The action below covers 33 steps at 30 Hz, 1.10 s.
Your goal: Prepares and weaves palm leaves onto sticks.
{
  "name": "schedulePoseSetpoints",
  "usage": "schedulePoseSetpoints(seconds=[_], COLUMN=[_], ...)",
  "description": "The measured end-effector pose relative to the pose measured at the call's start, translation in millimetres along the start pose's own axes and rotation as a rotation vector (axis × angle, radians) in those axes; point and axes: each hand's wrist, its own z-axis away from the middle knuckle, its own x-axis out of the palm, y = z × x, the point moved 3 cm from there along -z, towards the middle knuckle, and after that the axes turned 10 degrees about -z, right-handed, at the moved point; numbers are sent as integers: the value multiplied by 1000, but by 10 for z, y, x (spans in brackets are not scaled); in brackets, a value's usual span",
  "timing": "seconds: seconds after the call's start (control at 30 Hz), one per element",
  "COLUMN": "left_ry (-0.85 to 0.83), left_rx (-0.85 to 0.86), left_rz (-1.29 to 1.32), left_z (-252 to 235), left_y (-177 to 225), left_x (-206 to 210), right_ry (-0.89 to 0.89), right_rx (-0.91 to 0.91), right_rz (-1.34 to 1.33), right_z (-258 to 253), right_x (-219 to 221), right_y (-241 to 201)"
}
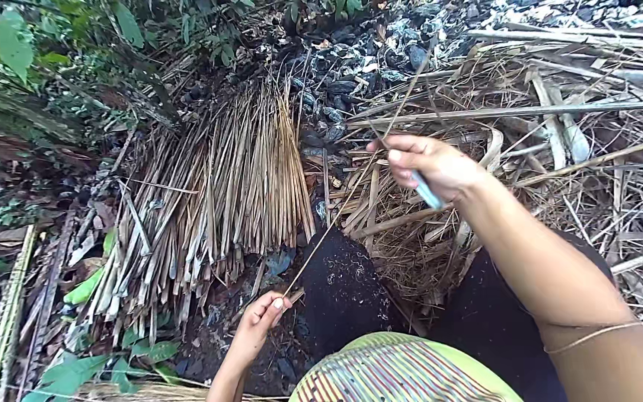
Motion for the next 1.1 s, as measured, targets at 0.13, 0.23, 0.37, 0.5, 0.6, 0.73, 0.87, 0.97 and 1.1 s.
schedulePoseSetpoints(seconds=[0.13,0.23,0.37,0.5,0.6,0.73,0.87,0.97,1.1], left_ry=[42,65,27,-16,-68,-131,-133,-111,-157], left_rx=[-114,-141,-126,-89,-51,-26,-52,-68,-67], left_rz=[22,86,270,502,627,607,594,626,720], left_z=[181,83,-191,-312,-347,-283,-207,-252,-310], left_y=[-239,22,546,816,883,856,759,798,861], left_x=[-150,10,326,524,623,609,633,673,638], right_ry=[494,553,213,-202,-416,-289,-28,-80,-414], right_rx=[-281,-302,-2,258,371,198,-86,-4,344], right_rz=[-71,13,153,132,69,48,-92,-77,-3], right_z=[2,87,120,407,564,416,125,238,462], right_x=[-1158,-940,223,932,1144,938,462,614,1012], right_y=[-322,-496,-116,535,799,598,157,233,721])
